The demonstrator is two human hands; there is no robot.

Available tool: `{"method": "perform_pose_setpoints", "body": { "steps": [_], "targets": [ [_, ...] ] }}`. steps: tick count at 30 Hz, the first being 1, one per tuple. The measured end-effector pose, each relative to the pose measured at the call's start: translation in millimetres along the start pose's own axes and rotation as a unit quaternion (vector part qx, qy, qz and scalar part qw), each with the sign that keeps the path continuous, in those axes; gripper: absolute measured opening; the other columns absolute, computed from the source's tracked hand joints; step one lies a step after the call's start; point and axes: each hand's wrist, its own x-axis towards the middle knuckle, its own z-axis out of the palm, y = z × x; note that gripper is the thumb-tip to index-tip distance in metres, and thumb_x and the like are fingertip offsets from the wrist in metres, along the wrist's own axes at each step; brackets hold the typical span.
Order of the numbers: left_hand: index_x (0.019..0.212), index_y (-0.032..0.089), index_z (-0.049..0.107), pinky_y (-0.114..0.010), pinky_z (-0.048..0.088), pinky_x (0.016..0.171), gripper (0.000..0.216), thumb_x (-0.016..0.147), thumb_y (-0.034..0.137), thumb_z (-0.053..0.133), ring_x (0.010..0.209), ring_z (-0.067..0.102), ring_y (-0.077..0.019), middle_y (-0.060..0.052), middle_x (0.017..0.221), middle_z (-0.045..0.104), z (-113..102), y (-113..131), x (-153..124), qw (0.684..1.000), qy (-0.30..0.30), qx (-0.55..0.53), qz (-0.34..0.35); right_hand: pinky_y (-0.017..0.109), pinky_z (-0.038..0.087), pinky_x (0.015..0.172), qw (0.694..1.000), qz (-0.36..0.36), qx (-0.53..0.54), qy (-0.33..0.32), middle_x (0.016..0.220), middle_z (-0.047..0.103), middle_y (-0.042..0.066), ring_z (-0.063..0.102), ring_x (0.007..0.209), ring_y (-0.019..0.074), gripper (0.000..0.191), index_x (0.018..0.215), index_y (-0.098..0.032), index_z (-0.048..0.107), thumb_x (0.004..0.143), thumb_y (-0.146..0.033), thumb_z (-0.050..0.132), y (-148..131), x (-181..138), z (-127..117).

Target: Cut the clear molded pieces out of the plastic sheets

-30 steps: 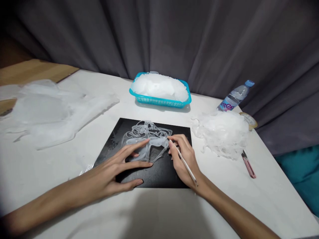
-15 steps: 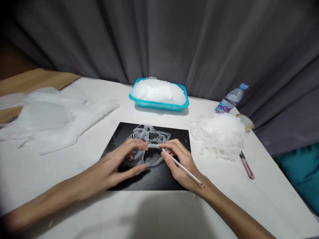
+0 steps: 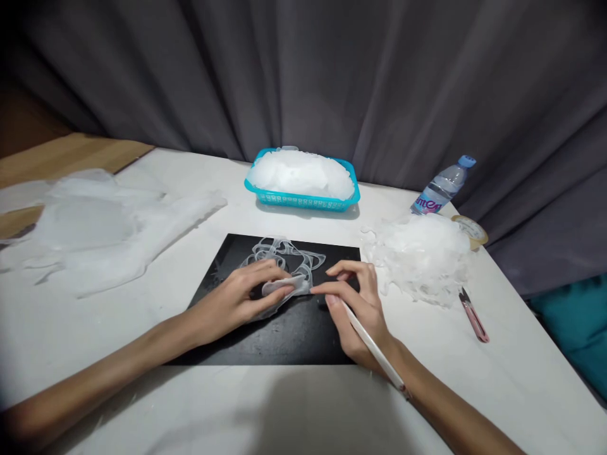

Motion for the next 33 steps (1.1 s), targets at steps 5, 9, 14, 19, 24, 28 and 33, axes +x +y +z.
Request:
{"method": "perform_pose_setpoints", "body": {
  "steps": [5,9,14,19,24,28,33],
  "targets": [
    [0.099,0.019,0.066,-0.028,0.038,0.075,0.026,0.105,0.041,0.054,0.08,0.055,-0.0159,0.001,0.09,0.061,-0.5,9.1,-0.9,1.0,0.001,-0.007,-0.01,0.049,0.049,0.103,0.998,-0.018,-0.056,0.011,0.134,0.049,0.011,0.052,0.12,0.0264,0.038,0.128,-0.025,0.065,0.101,-0.007,0.045,2.2,-5.6,5.1],
    [0.106,0.02,0.07,-0.027,0.039,0.074,0.032,0.104,0.048,0.055,0.081,0.058,-0.0165,0.001,0.091,0.067,4.7,10.4,-2.2,0.998,-0.007,-0.051,-0.043,0.046,0.051,0.101,0.996,-0.064,-0.049,-0.032,0.135,0.052,0.012,0.055,0.121,0.0254,0.045,0.137,-0.023,0.055,0.1,-0.002,0.043,2.8,-12.1,17.7],
    [0.099,0.017,0.075,-0.025,0.04,0.069,0.04,0.099,0.055,0.061,0.079,0.058,-0.0166,0.0,0.087,0.068,4.4,6.4,2.0,0.976,-0.094,-0.177,-0.083,0.043,0.051,0.096,0.995,-0.041,-0.064,-0.059,0.121,0.058,0.012,0.056,0.113,0.0245,0.032,0.126,-0.019,0.054,0.102,-0.002,0.041,2.1,-13.4,23.2],
    [0.095,0.015,0.075,-0.024,0.04,0.068,0.038,0.096,0.053,0.065,0.077,0.053,-0.0149,0.0,0.083,0.064,3.3,4.0,5.2,0.965,-0.105,-0.22,-0.094,0.043,0.052,0.088,0.994,-0.015,-0.071,-0.085,0.112,0.062,0.012,0.058,0.1,0.0258,0.021,0.123,-0.018,0.054,0.102,-0.019,0.056,-5.6,-9.1,22.2],
    [0.098,0.016,0.077,-0.024,0.038,0.066,0.039,0.094,0.053,0.067,0.076,0.051,-0.0149,0.0,0.082,0.062,4.0,3.3,5.6,0.966,-0.104,-0.219,-0.092,0.041,0.051,0.084,0.986,-0.076,-0.095,-0.114,0.106,0.065,0.01,0.057,0.093,0.0245,0.02,0.12,-0.018,0.059,0.1,-0.02,0.063,-8.3,-11.4,23.3],
    [0.101,0.015,0.077,-0.025,0.04,0.069,0.037,0.095,0.05,0.066,0.078,0.054,-0.0157,-0.001,0.085,0.064,3.1,3.8,5.5,0.967,-0.106,-0.215,-0.087,0.039,0.05,0.083,0.987,-0.076,-0.09,-0.113,0.103,0.065,0.009,0.057,0.091,0.0227,0.017,0.119,-0.018,0.062,0.102,-0.017,0.06,-5.5,-11.0,23.1],
    [0.101,0.016,0.077,-0.025,0.039,0.066,0.04,0.096,0.053,0.064,0.076,0.053,-0.0153,0.0,0.082,0.062,2.7,3.8,4.7,0.97,-0.107,-0.204,-0.082,0.038,0.051,0.08,0.99,-0.068,-0.051,-0.113,0.099,0.067,0.009,0.058,0.09,0.0225,0.013,0.115,-0.017,0.062,0.102,-0.016,0.061,-3.9,-6.8,20.5]
  ]
}}
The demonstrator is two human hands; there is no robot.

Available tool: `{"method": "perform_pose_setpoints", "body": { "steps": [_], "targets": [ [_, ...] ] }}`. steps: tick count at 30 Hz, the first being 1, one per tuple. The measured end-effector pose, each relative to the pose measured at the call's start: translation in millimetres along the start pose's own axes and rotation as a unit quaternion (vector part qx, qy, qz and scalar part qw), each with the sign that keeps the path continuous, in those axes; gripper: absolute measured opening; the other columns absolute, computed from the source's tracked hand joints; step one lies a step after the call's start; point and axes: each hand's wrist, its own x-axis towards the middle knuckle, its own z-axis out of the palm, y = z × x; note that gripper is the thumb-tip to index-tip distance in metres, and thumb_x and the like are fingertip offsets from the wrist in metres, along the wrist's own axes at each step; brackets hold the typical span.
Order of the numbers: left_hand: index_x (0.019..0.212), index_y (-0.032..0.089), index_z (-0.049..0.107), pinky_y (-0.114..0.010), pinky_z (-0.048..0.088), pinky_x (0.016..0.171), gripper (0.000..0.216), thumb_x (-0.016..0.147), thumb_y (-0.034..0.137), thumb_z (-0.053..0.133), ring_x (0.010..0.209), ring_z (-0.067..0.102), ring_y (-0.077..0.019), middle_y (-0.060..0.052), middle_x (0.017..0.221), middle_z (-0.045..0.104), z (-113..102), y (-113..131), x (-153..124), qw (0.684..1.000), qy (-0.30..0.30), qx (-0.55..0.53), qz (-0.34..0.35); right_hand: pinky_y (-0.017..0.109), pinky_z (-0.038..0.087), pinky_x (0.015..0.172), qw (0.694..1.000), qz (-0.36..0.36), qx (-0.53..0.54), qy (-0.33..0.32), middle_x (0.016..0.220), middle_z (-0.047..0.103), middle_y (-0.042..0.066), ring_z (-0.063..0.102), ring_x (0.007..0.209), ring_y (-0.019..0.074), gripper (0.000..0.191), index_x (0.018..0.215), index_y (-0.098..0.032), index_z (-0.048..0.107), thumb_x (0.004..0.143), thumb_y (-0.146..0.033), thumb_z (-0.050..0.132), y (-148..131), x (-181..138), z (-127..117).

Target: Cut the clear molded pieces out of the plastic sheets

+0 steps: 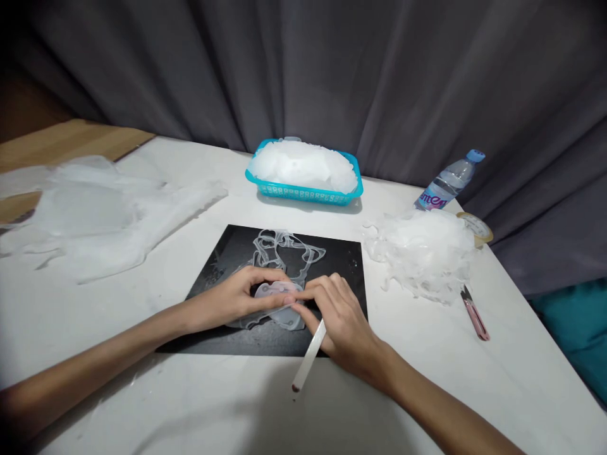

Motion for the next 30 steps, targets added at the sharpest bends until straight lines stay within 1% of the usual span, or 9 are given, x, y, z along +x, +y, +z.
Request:
{"method": "perform_pose_setpoints", "body": {
  "steps": [3,5,8,11,14,18,22,25,30],
  "targets": [
    [0.096,0.016,0.076,-0.025,0.038,0.065,0.04,0.096,0.055,0.063,0.074,0.052,-0.0149,0.0,0.08,0.061,-0.5,0.8,-0.2,1.0,-0.001,0.004,0.003,0.038,0.05,0.077,1.0,-0.002,-0.005,-0.002,0.097,0.066,0.009,0.057,0.087,0.0224,0.008,0.11,-0.017,0.062,0.103,-0.015,0.059,1.5,-0.7,-0.6],
    [0.095,0.017,0.077,-0.025,0.041,0.068,0.038,0.097,0.053,0.063,0.076,0.054,-0.0156,0.0,0.082,0.062,-1.0,1.9,-0.4,1.0,0.001,0.005,0.006,0.037,0.05,0.077,1.0,-0.008,-0.012,0.005,0.097,0.066,0.009,0.056,0.087,0.0223,0.008,0.109,-0.017,0.06,0.103,-0.013,0.057,2.1,-1.6,-0.1],
    [0.098,0.019,0.077,-0.027,0.045,0.079,0.032,0.098,0.048,0.063,0.086,0.059,-0.0175,-0.002,0.091,0.065,-0.9,3.4,-1.1,1.0,0.021,0.008,0.02,0.037,0.05,0.077,0.999,-0.024,-0.024,0.024,0.097,0.065,0.009,0.056,0.087,0.0221,0.009,0.109,-0.017,0.058,0.103,-0.01,0.054,1.5,-1.9,0.9],
    [0.098,0.019,0.076,-0.029,0.045,0.089,0.028,0.098,0.045,0.065,0.097,0.062,-0.0191,-0.003,0.103,0.066,0.8,5.5,-3.2,0.998,0.037,0.017,0.045,0.036,0.05,0.076,0.998,-0.04,-0.033,0.026,0.097,0.064,0.01,0.055,0.085,0.0214,0.01,0.108,-0.017,0.056,0.104,-0.009,0.052,0.5,-1.1,1.8],
    [0.097,0.019,0.074,-0.026,0.043,0.081,0.025,0.1,0.042,0.063,0.09,0.061,-0.0165,-0.001,0.097,0.068,3.2,9.0,-6.6,0.997,0.042,0.045,0.048,0.036,0.05,0.076,0.997,-0.053,-0.046,0.026,0.097,0.064,0.009,0.054,0.085,0.0213,0.01,0.109,-0.017,0.055,0.105,-0.009,0.05,0.7,-1.2,2.8],
    [0.096,0.02,0.074,-0.024,0.038,0.068,0.028,0.102,0.044,0.06,0.079,0.057,-0.0135,0.002,0.088,0.068,5.3,12.2,-9.7,0.996,0.05,0.058,0.037,0.036,0.05,0.074,0.997,-0.047,-0.044,0.032,0.096,0.063,0.008,0.055,0.085,0.0212,0.011,0.109,-0.019,0.054,0.105,-0.01,0.048,1.5,-3.4,4.5],
    [0.093,0.019,0.072,-0.024,0.033,0.059,0.036,0.102,0.051,0.059,0.067,0.049,-0.012,0.003,0.076,0.06,7.4,11.0,-9.6,0.998,0.046,0.04,0.007,0.037,0.05,0.074,0.998,-0.041,-0.031,0.036,0.096,0.062,0.008,0.056,0.086,0.0213,0.012,0.109,-0.019,0.053,0.105,-0.01,0.047,1.6,-5.4,4.9],
    [0.096,0.02,0.071,-0.023,0.033,0.058,0.037,0.102,0.053,0.057,0.066,0.047,-0.0118,0.003,0.075,0.057,8.9,9.9,-9.4,0.999,0.037,0.022,-0.001,0.037,0.051,0.076,0.999,-0.022,-0.01,0.047,0.099,0.062,0.008,0.058,0.089,0.0216,0.016,0.115,-0.019,0.053,0.103,-0.009,0.052,2.2,-6.1,3.6],
    [0.102,0.02,0.071,-0.024,0.04,0.065,0.033,0.103,0.049,0.056,0.077,0.058,-0.0147,0.0,0.089,0.066,10.1,9.2,-10.5,0.998,0.066,-0.001,0.007,0.035,0.052,0.072,0.996,0.048,0.043,0.064,0.1,0.062,0.006,0.058,0.086,0.021,0.029,0.127,-0.022,0.051,0.101,-0.016,0.059,3.2,-7.9,1.8]
  ]
}}
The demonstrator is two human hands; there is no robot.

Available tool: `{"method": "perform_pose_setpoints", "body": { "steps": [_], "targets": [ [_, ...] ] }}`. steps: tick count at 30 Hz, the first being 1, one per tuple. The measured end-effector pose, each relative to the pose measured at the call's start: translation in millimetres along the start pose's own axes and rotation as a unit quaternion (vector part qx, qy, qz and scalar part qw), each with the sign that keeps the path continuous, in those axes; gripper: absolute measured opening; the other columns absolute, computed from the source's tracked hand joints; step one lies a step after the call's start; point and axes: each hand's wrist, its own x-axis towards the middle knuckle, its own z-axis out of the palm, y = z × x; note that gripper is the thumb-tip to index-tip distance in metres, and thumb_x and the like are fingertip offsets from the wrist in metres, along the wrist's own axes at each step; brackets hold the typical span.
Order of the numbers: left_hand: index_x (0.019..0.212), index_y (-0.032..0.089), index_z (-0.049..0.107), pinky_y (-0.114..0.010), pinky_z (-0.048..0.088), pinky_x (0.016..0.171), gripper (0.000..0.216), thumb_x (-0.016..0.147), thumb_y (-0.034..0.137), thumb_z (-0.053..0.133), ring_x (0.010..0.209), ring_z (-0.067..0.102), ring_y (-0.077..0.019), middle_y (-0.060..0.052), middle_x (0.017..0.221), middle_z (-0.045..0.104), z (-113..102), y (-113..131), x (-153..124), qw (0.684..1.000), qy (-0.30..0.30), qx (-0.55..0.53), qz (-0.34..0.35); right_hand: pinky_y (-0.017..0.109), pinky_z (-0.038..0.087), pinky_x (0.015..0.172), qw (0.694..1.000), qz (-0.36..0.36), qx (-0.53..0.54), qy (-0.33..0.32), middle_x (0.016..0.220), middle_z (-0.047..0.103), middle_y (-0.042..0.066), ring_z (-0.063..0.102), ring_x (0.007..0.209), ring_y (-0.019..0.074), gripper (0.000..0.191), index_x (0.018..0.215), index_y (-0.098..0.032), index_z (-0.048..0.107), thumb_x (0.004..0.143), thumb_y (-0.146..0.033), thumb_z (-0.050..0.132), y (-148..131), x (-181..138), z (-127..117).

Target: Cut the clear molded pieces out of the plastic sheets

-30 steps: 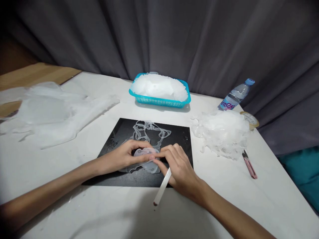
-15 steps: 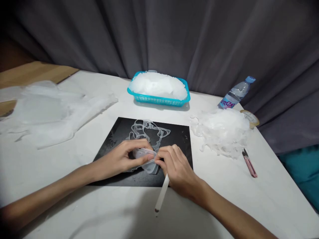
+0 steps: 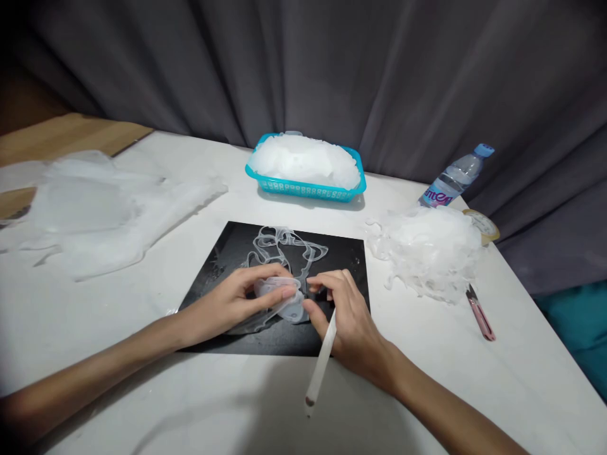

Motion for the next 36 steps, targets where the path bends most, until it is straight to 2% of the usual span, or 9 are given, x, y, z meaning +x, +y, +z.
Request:
{"method": "perform_pose_setpoints", "body": {
  "steps": [6,11,14,17,22,25,28,32,36],
  "targets": [
    [0.102,0.02,0.07,-0.026,0.047,0.078,0.015,0.099,0.034,0.065,0.087,0.064,-0.0168,-0.001,0.096,0.071,1.1,1.5,-2.6,0.998,0.03,-0.019,0.054,0.034,0.049,0.068,0.999,-0.023,-0.019,0.023,0.09,0.059,0.004,0.055,0.079,0.0197,0.026,0.113,-0.021,0.054,0.094,-0.021,0.072,-0.8,0.7,2.3],
    [0.093,0.021,0.069,-0.031,0.046,0.094,0.014,0.1,0.018,0.057,0.106,0.062,-0.0205,-0.006,0.109,0.068,-5.6,-1.4,-9.2,0.984,-0.004,0.062,0.165,0.034,0.048,0.07,0.999,-0.028,-0.027,-0.028,0.087,0.062,0.004,0.056,0.079,0.0192,0.014,0.104,-0.021,0.06,0.098,-0.009,0.059,1.6,4.1,1.1],
    [0.115,0.024,0.061,-0.031,0.046,0.093,0.018,0.097,0.022,0.063,0.109,0.059,-0.0219,-0.006,0.116,0.064,-17.5,-6.4,-16.0,0.982,0.01,0.149,0.113,0.034,0.048,0.07,0.995,-0.078,-0.052,-0.034,0.085,0.064,0.005,0.057,0.078,0.0193,0.016,0.103,-0.02,0.059,0.097,-0.006,0.056,1.0,4.7,-0.2],
    [0.113,0.025,0.054,-0.026,0.044,0.071,0.02,0.099,0.036,0.062,0.08,0.059,-0.0177,0.001,0.09,0.063,-28.9,-7.8,-22.5,0.983,-0.004,0.184,0.006,0.034,0.048,0.07,0.987,-0.121,-0.073,-0.078,0.086,0.066,0.005,0.058,0.077,0.0189,0.013,0.099,-0.019,0.06,0.097,-0.008,0.055,-0.9,3.3,-0.6],
    [0.106,0.026,0.057,-0.026,0.046,0.064,0.033,0.11,0.048,0.033,0.065,0.06,-0.0149,0.003,0.078,0.064,-26.0,-1.9,-25.4,0.991,-0.018,0.085,-0.098,0.035,0.049,0.079,0.969,-0.159,-0.089,-0.167,0.09,0.071,0.003,0.06,0.08,0.0185,0.008,0.102,-0.019,0.062,0.103,-0.017,0.054,-3.6,-0.6,0.2],
    [0.106,0.024,0.058,-0.026,0.048,0.063,0.032,0.102,0.056,0.053,0.068,0.064,-0.0165,0.003,0.076,0.065,-16.5,-4.4,-21.7,0.994,0.001,0.018,-0.11,0.035,0.049,0.078,0.965,-0.17,-0.062,-0.189,0.088,0.072,0.002,0.061,0.078,0.0178,0.012,0.104,-0.019,0.065,0.105,-0.029,0.058,-6.2,0.8,-2.0],
    [0.107,0.023,0.058,-0.025,0.049,0.066,0.028,0.094,0.046,0.069,0.074,0.066,-0.0166,0.002,0.085,0.07,-10.1,-11.7,-18.5,0.998,-0.002,0.013,-0.068,0.034,0.05,0.074,0.972,-0.135,0.005,-0.19,0.096,0.073,0.005,0.061,0.082,0.019,0.024,0.113,-0.018,0.066,0.104,-0.039,0.06,-7.4,6.2,-7.0],
    [0.104,0.023,0.059,-0.024,0.049,0.068,0.015,0.096,0.034,0.066,0.076,0.064,-0.0143,0.002,0.087,0.068,-8.8,-15.9,-18.3,0.999,-0.002,0.036,-0.037,0.037,0.05,0.084,0.993,-0.013,0.012,-0.116,0.102,0.071,0.008,0.061,0.094,0.0217,0.019,0.12,-0.018,0.066,0.107,-0.027,0.055,-4.4,19.3,-9.3],
    [0.106,0.024,0.054,-0.024,0.047,0.066,0.016,0.099,0.036,0.063,0.071,0.062,-0.0128,0.003,0.088,0.066,-11.9,-10.5,-21.0,0.999,-0.006,0.042,0.001,0.037,0.049,0.084,0.986,0.095,0.027,-0.137,0.101,0.072,0.006,0.062,0.094,0.0213,0.019,0.114,-0.022,0.068,0.108,-0.031,0.052,-5.7,38.0,-0.6]
  ]
}}
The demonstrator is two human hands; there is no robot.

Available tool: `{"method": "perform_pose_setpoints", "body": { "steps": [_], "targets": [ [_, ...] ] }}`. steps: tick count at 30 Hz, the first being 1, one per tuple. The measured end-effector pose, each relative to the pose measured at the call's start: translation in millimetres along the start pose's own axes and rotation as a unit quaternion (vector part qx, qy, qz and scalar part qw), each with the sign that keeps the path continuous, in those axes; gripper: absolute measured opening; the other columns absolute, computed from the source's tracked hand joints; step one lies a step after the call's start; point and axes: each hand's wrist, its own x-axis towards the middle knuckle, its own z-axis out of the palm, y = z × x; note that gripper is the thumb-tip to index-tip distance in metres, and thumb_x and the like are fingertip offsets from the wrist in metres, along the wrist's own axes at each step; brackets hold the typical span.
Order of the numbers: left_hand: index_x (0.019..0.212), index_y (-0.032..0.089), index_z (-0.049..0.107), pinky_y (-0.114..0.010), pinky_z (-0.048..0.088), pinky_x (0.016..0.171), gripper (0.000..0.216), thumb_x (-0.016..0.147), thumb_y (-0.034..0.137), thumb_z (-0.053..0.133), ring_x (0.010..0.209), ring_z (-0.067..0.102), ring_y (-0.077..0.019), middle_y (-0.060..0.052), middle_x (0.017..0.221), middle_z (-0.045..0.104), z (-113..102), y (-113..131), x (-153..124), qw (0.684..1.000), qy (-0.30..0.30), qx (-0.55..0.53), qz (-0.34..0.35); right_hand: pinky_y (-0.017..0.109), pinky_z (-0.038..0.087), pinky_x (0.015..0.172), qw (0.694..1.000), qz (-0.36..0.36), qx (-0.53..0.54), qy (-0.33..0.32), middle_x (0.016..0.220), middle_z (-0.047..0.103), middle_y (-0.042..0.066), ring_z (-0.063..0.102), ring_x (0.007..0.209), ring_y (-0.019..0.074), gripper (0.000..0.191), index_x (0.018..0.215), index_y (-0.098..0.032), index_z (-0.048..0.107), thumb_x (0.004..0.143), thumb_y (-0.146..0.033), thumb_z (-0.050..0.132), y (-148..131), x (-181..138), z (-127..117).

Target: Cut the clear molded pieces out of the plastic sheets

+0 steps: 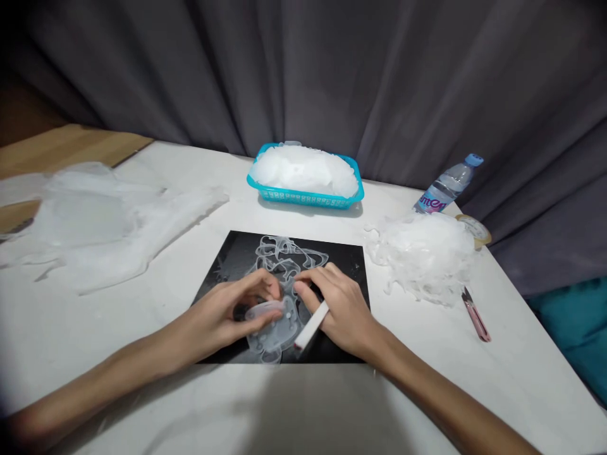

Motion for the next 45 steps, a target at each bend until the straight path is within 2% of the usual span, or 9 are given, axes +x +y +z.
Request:
{"method": "perform_pose_setpoints", "body": {
  "steps": [4,7,13,18,24,27,34,40,45],
  "targets": [
    [0.112,0.026,0.053,-0.026,0.051,0.076,0.017,0.101,0.037,0.061,0.086,0.067,-0.0154,0.002,0.1,0.069,-2.1,2.8,-2.0,1.0,0.016,-0.015,0.02,0.032,0.047,0.078,0.982,0.087,0.152,-0.064,0.091,0.073,0.0,0.062,0.082,0.0169,0.024,0.124,-0.024,0.063,0.106,-0.038,0.055,-7.3,21.2,3.9],
    [0.111,0.026,0.052,-0.027,0.051,0.078,0.02,0.1,0.038,0.064,0.087,0.067,-0.016,0.002,0.096,0.068,0.3,0.2,-1.0,0.999,0.041,-0.027,0.008,0.029,0.042,0.072,0.96,0.098,0.245,-0.092,0.088,0.071,0.0,0.057,0.076,0.0144,0.027,0.116,-0.022,0.069,0.097,-0.04,0.07,-6.9,35.5,-0.7],
    [0.098,0.022,0.053,-0.025,0.047,0.066,0.027,0.096,0.044,0.068,0.072,0.06,-0.0139,0.004,0.082,0.062,9.4,-4.3,2.8,0.992,0.08,-0.095,-0.035,0.028,0.037,0.062,0.928,0.137,0.3,-0.177,0.074,0.063,-0.001,0.054,0.068,0.0141,0.035,0.1,-0.018,0.073,0.084,-0.048,0.082,3.6,50.1,-11.0],
    [0.1,0.022,0.062,-0.024,0.04,0.062,0.024,0.099,0.047,0.064,0.068,0.054,-0.0127,0.005,0.077,0.06,9.3,-7.0,2.0,0.998,0.055,-0.01,-0.034,0.028,0.042,0.065,0.932,0.111,0.275,-0.208,0.076,0.062,-0.002,0.057,0.07,0.0146,0.029,0.104,-0.018,0.069,0.091,-0.043,0.076,16.3,49.3,-10.6],
    [0.102,0.023,0.059,-0.025,0.038,0.062,0.013,0.106,0.033,0.051,0.067,0.054,-0.0135,0.004,0.079,0.06,13.5,0.2,-5.5,0.995,0.041,0.087,0.005,0.042,0.046,0.097,0.983,-0.086,-0.009,-0.162,0.118,0.066,0.011,0.057,0.108,0.0248,0.018,0.122,-0.018,0.059,0.108,-0.024,0.049,11.9,36.4,-1.9],
    [0.095,0.022,0.054,-0.027,0.039,0.066,0.017,0.107,0.025,0.042,0.071,0.056,-0.0154,0.001,0.084,0.061,17.5,3.4,-10.2,0.988,0.033,0.135,0.064,0.046,0.046,0.097,0.981,-0.11,-0.087,-0.135,0.115,0.064,0.013,0.055,0.108,0.0273,0.024,0.129,-0.018,0.053,0.109,-0.02,0.04,5.2,30.7,4.3],
    [0.112,0.026,0.052,-0.025,0.041,0.065,0.017,0.105,0.041,0.054,0.069,0.056,-0.0142,0.006,0.08,0.06,6.9,1.6,-6.4,0.995,0.066,0.066,-0.032,0.035,0.047,0.09,0.987,-0.029,0.107,-0.112,0.107,0.064,0.003,0.059,0.098,0.019,0.018,0.123,-0.024,0.059,0.106,-0.028,0.058,3.9,35.1,-0.6],
    [0.087,0.02,0.064,-0.027,0.035,0.063,0.035,0.098,0.053,0.062,0.068,0.051,-0.0146,0.004,0.075,0.058,5.0,0.2,1.7,0.994,0.065,0.076,-0.053,0.029,0.044,0.073,0.965,0.057,0.236,-0.097,0.083,0.055,-0.004,0.052,0.073,0.0135,0.02,0.121,-0.025,0.06,0.103,-0.035,0.062,-1.5,35.2,-2.3],
    [0.092,0.021,0.071,-0.028,0.039,0.071,0.03,0.1,0.048,0.062,0.078,0.057,-0.0164,0.002,0.086,0.066,3.3,-0.7,3.6,0.995,0.075,0.059,-0.022,0.031,0.046,0.079,0.979,0.048,0.191,-0.053,0.093,0.065,0.001,0.06,0.085,0.0163,0.024,0.111,-0.024,0.063,0.11,-0.041,0.047,2.2,32.7,-7.3]
  ]
}}
